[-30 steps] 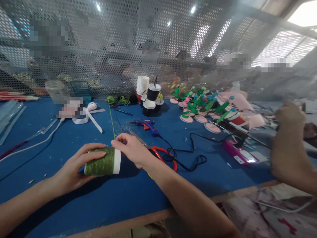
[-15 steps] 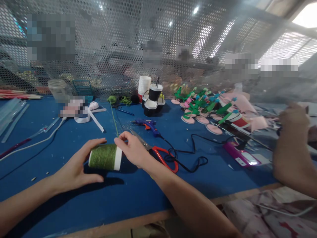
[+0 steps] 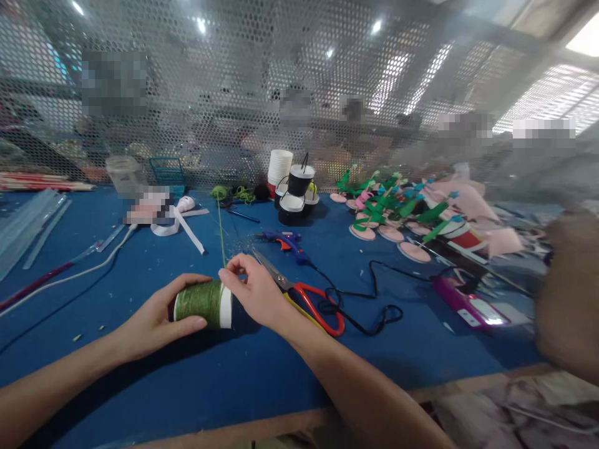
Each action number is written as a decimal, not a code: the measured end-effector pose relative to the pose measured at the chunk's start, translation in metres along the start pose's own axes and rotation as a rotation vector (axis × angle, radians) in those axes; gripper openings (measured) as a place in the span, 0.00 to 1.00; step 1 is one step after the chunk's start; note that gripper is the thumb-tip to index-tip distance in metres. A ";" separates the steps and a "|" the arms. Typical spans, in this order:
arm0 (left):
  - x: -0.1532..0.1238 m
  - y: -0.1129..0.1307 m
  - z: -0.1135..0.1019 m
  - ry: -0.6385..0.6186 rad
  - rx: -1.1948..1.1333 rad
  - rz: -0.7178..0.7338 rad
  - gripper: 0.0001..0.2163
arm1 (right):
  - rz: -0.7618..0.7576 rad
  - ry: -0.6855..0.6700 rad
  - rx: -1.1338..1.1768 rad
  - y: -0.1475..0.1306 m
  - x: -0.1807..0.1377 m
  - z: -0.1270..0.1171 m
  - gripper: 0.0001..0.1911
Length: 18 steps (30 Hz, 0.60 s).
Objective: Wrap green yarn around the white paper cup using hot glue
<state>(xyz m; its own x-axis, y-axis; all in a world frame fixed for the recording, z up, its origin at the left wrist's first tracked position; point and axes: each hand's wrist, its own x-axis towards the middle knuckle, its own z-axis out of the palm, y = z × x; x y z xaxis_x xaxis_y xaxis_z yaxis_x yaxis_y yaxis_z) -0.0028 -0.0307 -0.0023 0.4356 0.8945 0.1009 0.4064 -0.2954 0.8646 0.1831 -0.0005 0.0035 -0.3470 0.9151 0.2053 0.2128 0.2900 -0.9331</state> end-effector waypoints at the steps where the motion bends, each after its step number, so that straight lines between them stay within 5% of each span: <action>1: -0.001 0.000 -0.001 0.003 0.032 0.005 0.22 | 0.012 0.001 0.018 0.001 0.001 -0.001 0.08; 18: -0.004 0.000 -0.007 -0.099 0.139 0.165 0.21 | 0.122 -0.055 0.072 0.001 0.004 0.006 0.09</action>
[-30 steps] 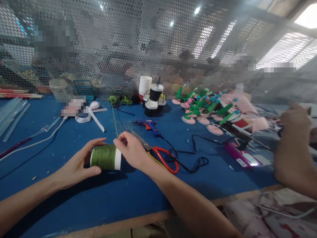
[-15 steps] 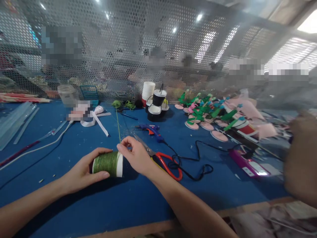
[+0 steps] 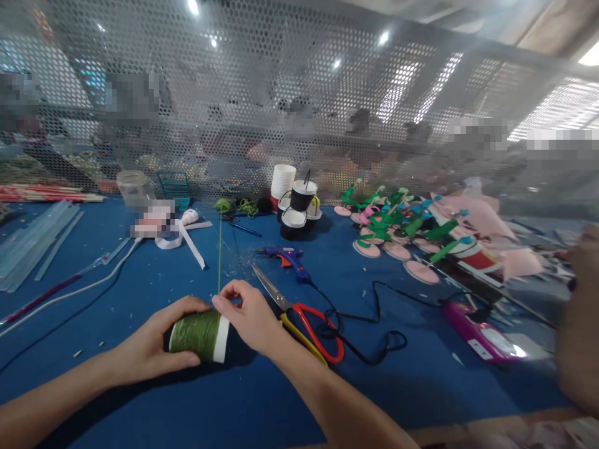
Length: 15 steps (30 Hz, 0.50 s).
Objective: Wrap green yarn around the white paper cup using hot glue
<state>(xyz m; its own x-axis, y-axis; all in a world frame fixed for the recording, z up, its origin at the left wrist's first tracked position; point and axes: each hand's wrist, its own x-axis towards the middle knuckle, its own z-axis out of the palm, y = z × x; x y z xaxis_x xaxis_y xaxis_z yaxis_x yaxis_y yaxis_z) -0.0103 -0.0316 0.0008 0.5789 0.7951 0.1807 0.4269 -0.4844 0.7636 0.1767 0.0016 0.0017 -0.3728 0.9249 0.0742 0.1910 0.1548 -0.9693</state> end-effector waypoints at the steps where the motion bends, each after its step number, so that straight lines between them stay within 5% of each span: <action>1: 0.000 0.000 0.000 -0.011 0.006 0.021 0.22 | 0.014 -0.006 0.008 0.000 0.000 0.000 0.09; 15: -0.001 0.000 0.000 -0.015 0.110 0.014 0.26 | 0.296 -0.026 0.416 -0.023 0.007 -0.019 0.26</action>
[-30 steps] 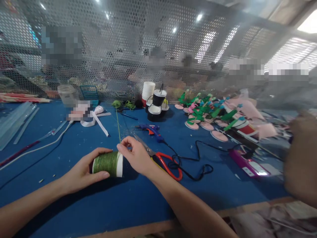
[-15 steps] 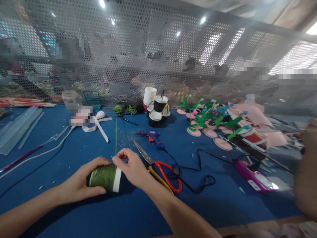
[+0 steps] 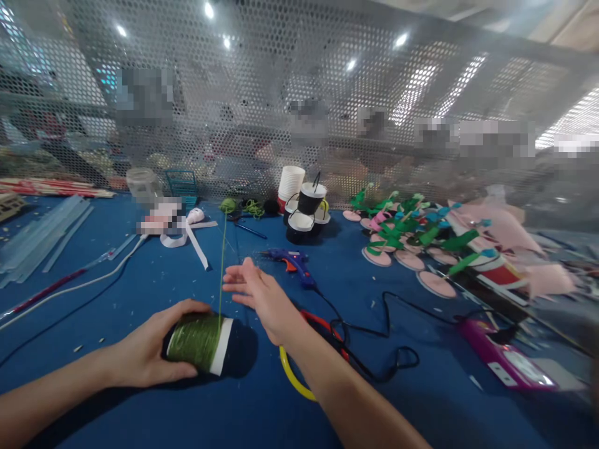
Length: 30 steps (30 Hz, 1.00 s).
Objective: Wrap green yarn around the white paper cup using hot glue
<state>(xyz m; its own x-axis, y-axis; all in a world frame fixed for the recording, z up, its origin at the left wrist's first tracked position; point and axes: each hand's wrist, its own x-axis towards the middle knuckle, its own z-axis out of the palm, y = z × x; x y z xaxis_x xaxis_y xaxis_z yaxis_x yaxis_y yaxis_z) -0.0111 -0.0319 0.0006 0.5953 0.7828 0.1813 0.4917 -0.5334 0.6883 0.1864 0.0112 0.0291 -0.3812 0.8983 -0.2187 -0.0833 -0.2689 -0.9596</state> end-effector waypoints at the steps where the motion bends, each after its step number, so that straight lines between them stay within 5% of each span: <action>1: 0.000 0.000 0.000 0.002 0.009 0.003 0.28 | 0.000 -0.005 0.006 -0.001 0.001 0.000 0.26; 13: 0.001 0.001 -0.001 -0.019 0.099 0.044 0.28 | -0.074 -0.228 -0.160 -0.015 0.022 0.028 0.25; 16: 0.002 0.002 -0.002 -0.018 0.106 0.021 0.24 | -0.116 -0.104 -0.240 -0.021 0.033 0.014 0.22; 22: 0.001 -0.003 0.000 0.024 0.105 0.025 0.22 | -0.105 0.022 0.102 -0.031 0.027 -0.026 0.14; 26: 0.000 -0.004 0.002 0.045 0.116 0.019 0.22 | -0.150 0.074 -0.053 -0.020 0.012 -0.033 0.04; 30: 0.000 -0.004 0.002 0.077 0.125 0.037 0.22 | -0.219 0.121 -0.334 -0.016 0.004 -0.050 0.13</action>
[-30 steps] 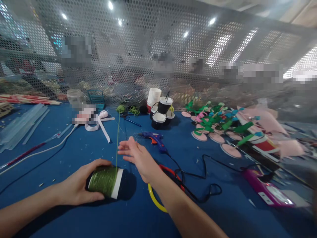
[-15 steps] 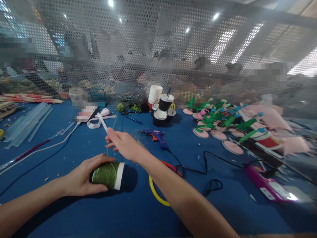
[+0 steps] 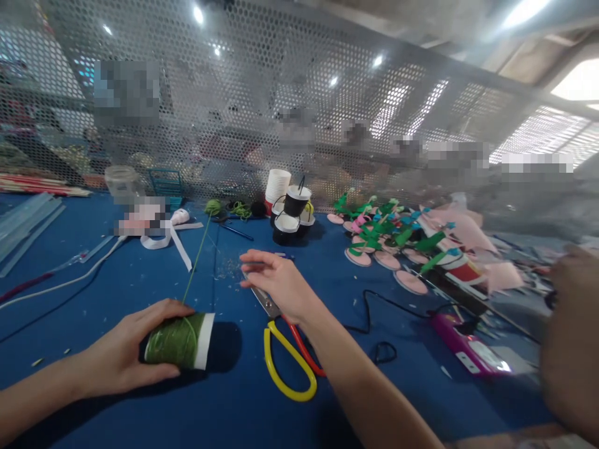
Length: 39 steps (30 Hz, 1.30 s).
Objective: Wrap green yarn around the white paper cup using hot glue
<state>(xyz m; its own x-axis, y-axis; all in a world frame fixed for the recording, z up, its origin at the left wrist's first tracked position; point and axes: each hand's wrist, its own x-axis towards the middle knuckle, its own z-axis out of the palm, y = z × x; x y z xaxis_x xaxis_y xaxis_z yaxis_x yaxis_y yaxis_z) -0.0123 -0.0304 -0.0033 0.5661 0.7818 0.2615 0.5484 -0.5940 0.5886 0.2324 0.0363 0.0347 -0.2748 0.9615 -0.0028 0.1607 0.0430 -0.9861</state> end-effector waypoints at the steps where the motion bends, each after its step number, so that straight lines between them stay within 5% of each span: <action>1: 0.000 0.000 0.000 0.001 0.002 0.009 0.22 | -0.030 0.040 -0.139 0.001 0.001 -0.008 0.16; 4: 0.000 -0.003 0.001 0.007 0.012 0.021 0.22 | 0.002 0.256 -0.653 0.007 0.009 -0.032 0.19; 8: 0.000 -0.007 0.002 0.050 0.036 -0.029 0.22 | 0.130 0.298 -0.821 0.029 0.028 -0.047 0.11; 13: 0.000 -0.008 0.000 0.049 0.085 0.011 0.23 | 0.189 0.300 -0.810 0.050 0.045 -0.041 0.07; 19: 0.000 -0.010 0.000 0.056 0.123 0.008 0.23 | 0.135 0.334 -0.638 0.029 0.025 -0.035 0.19; 23: 0.003 -0.011 -0.001 0.076 0.088 -0.065 0.22 | 0.055 0.105 -0.358 0.004 -0.012 -0.025 0.12; 31: 0.008 -0.012 -0.004 0.081 -0.004 -0.150 0.22 | 0.056 -0.112 -0.385 -0.002 -0.046 0.002 0.14; 39: 0.013 -0.017 -0.009 0.091 0.013 -0.098 0.22 | 0.142 -0.061 -0.450 0.001 -0.054 0.007 0.13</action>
<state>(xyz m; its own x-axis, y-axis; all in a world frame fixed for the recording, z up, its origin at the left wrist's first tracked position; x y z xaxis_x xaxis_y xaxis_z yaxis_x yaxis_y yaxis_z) -0.0202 -0.0083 -0.0029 0.4518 0.8498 0.2714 0.6066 -0.5157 0.6050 0.2409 -0.0179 0.0326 -0.2735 0.9493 -0.1551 0.5913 0.0388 -0.8055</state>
